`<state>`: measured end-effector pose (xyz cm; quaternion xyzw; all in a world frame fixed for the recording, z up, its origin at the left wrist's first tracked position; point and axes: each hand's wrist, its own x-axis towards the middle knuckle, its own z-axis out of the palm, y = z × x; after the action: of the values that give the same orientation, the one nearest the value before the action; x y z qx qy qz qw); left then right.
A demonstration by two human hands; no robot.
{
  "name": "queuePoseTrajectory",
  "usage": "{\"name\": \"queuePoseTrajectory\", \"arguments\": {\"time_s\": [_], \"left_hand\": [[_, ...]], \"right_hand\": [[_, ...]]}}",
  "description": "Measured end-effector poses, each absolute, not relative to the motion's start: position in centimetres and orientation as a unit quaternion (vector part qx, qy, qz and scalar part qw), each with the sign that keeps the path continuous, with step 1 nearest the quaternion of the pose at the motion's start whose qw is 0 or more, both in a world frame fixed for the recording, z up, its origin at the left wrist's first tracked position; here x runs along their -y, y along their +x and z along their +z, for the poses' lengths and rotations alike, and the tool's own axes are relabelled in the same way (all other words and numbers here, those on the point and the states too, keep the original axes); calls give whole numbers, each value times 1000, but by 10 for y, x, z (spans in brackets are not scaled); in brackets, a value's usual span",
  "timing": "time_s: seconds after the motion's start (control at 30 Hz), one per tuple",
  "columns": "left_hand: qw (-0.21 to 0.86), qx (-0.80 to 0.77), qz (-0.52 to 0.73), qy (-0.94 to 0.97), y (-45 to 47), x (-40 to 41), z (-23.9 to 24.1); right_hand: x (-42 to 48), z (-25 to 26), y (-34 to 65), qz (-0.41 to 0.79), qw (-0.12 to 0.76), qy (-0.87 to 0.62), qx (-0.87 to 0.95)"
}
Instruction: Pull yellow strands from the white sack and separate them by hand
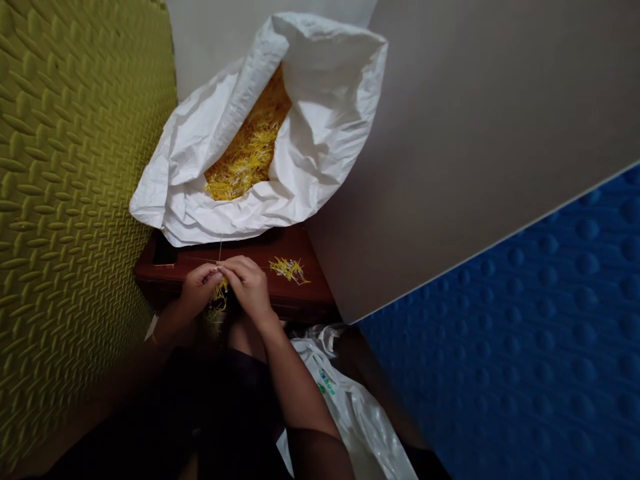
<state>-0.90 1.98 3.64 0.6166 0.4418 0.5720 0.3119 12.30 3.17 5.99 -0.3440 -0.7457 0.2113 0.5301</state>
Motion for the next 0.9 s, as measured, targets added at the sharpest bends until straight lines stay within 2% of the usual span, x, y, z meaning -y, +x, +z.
{"name": "queuePoseTrajectory", "arguments": {"time_s": [0.17,0.23,0.33,0.63,0.9], "left_hand": [[445,-419,579,540,-7,-15,42],[487,-431,595,473,-6,-16,43],[530,-441,613,386,-6,-19,45],[559,-422,618,357,-7,-22,47],[523,-382,648,401,-6,-21,48]], "right_hand": [[-46,55,131,385,640,-401,530],[-47,57,137,383,674,-408,481],[-38,62,143,326,689,-407,503],[-13,66,125,224,534,-389,717],[-20,58,116,152,495,-424,743]]}}
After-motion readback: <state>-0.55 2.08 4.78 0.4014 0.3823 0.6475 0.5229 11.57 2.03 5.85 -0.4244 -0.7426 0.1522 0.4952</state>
